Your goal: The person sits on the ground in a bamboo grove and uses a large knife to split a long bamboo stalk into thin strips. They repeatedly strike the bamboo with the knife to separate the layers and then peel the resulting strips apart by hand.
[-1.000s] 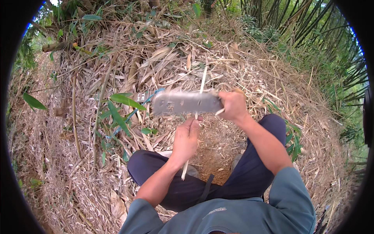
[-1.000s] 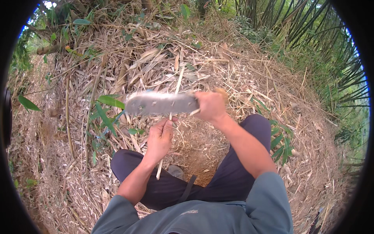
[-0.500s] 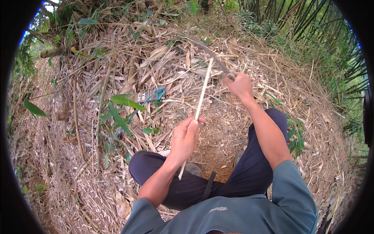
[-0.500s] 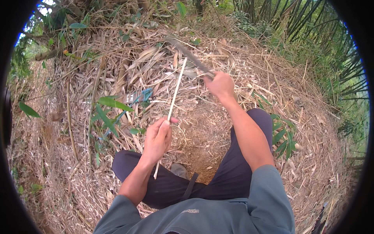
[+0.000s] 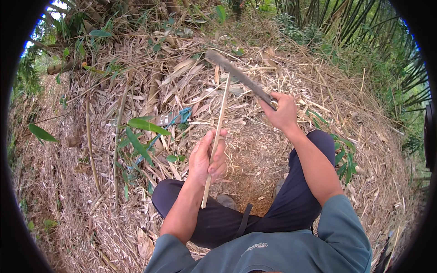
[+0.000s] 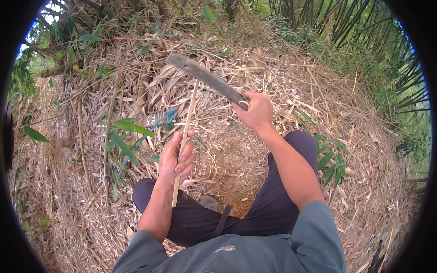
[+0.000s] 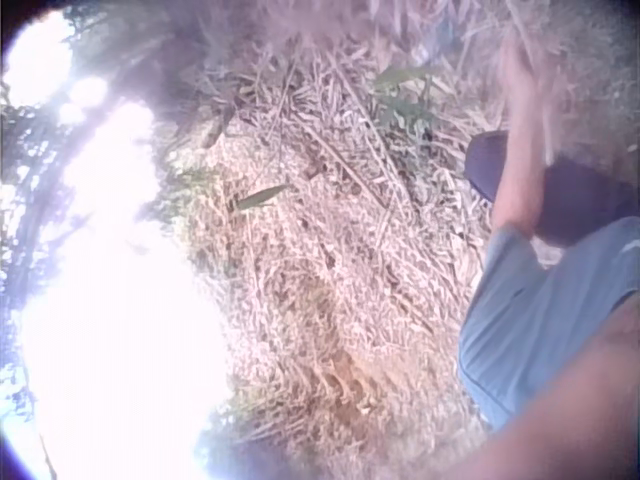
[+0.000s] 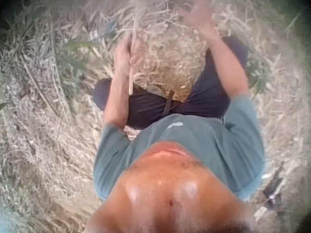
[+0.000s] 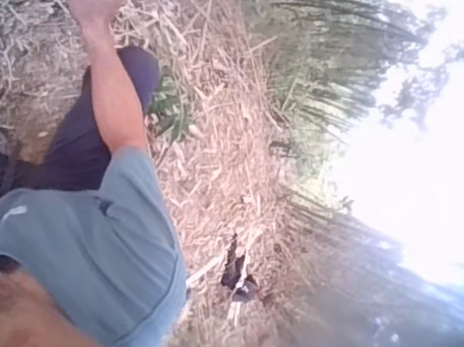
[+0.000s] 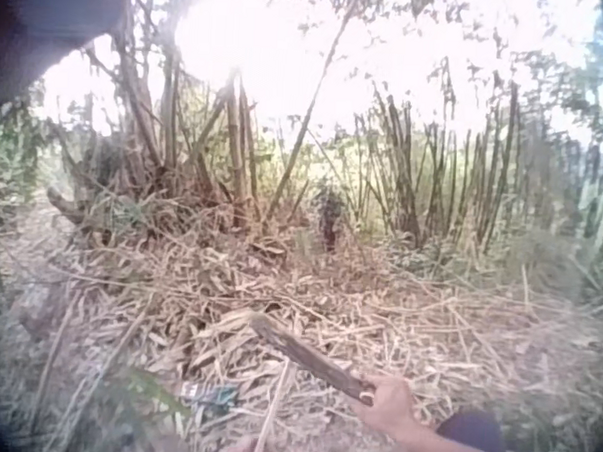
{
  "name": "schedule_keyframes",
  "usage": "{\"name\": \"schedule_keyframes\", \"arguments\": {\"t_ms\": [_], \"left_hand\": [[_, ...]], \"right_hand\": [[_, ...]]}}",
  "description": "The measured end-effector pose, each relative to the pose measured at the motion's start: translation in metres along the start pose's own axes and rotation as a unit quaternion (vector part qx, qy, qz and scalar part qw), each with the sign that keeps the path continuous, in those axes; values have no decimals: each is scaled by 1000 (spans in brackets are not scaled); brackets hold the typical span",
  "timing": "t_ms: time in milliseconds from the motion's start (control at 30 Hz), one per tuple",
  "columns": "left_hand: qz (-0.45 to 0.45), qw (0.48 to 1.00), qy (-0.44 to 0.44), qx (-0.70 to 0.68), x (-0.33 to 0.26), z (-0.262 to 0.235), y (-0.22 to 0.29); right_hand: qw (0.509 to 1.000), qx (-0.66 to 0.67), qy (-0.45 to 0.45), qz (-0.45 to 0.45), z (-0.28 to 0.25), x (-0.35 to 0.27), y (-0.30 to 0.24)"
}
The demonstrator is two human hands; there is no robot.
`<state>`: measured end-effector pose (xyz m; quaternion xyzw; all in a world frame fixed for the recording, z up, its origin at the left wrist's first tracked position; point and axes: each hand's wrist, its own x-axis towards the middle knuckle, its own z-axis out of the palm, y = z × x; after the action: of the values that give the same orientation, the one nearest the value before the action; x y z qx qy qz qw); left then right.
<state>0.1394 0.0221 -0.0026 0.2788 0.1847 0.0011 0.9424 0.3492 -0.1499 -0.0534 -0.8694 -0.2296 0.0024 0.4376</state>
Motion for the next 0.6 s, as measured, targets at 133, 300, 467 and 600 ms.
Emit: {"name": "schedule_keyframes", "arguments": {"t_ms": [133,300,467,600], "left_hand": [[25,996,25,88,1,6,-1],[38,980,62,183,-2,8,-2],[47,946,106,301,1,-5,-20],[60,945,56,316,-6,-3,-23]], "right_hand": [[994,-103,-18,-40,-4,-3,-4],[974,-157,0,-162,-10,-12,-28],[947,-129,36,-291,7,-22,-27],[954,-154,-3,-256,7,-22,-32]]}}
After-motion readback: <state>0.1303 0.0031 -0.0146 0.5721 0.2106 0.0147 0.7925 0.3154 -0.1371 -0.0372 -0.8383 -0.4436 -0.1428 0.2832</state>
